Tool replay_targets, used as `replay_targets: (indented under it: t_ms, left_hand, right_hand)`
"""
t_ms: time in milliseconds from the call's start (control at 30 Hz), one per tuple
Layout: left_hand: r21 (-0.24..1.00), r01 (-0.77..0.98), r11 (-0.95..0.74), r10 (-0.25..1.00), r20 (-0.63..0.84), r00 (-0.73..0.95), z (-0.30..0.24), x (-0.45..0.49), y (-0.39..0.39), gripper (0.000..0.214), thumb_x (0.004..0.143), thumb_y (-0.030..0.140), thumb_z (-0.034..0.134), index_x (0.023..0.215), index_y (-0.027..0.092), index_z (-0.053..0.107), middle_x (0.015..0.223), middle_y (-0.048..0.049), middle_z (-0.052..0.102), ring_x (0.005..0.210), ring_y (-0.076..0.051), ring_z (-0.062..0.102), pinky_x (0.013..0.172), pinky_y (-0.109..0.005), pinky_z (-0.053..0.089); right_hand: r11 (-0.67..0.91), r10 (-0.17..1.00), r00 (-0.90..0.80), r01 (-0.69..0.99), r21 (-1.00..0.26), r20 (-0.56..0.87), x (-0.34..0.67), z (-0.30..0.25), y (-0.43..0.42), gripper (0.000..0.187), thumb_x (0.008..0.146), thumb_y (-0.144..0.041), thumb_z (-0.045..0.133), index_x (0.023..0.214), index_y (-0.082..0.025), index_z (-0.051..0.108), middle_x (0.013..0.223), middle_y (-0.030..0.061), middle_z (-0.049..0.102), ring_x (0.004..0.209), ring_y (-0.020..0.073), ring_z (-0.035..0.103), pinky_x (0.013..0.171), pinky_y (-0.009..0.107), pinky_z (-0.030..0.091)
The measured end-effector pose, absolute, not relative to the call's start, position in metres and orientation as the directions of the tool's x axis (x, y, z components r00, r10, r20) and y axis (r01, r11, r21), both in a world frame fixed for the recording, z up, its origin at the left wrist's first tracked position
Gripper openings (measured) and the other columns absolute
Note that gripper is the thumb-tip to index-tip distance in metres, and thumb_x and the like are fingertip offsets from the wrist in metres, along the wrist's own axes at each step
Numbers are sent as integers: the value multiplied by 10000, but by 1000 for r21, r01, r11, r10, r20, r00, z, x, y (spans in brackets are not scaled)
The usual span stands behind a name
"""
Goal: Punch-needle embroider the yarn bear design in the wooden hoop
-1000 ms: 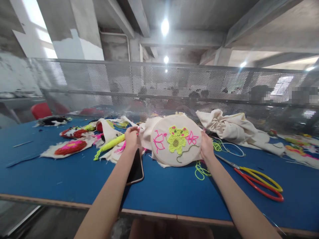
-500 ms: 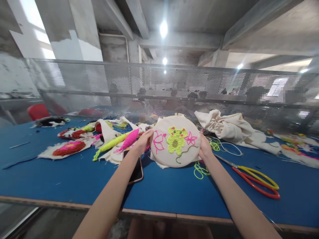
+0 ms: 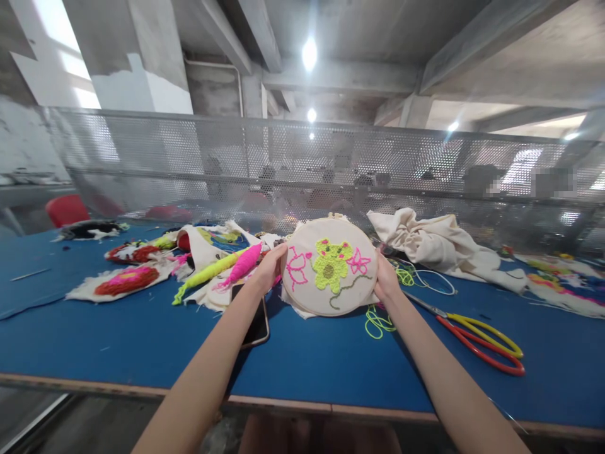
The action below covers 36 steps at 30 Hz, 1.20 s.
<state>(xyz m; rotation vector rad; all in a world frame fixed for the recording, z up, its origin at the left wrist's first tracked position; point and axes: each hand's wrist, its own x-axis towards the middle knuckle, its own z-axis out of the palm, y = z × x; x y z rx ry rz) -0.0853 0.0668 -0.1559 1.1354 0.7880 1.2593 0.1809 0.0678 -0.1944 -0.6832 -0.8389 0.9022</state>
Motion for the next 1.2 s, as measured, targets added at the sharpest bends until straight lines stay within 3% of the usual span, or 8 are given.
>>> replay_targets:
  t_ms: [233, 1200]
  left_hand:
    - [943, -327, -67, 973, 135, 187, -152, -86, 65, 317, 738, 364, 582, 975, 163, 642, 863, -48, 711, 783, -196, 645, 583, -245, 461]
    - [925, -375, -62, 972, 140, 187, -151, -83, 64, 273, 747, 329, 573, 944, 161, 659, 842, -46, 715, 809, -210, 654, 627, -273, 502]
  right_hand:
    - [387, 914, 299, -438, -811, 274, 179, -190, 64, 286, 725, -413, 633, 865, -165, 655, 813, 36, 718, 835, 214, 657, 763, 370, 536]
    - [387, 916, 289, -446, -807, 280, 181, -190, 65, 307, 693, -424, 661, 851, -161, 649, 772, 29, 710, 811, 212, 655, 747, 364, 532]
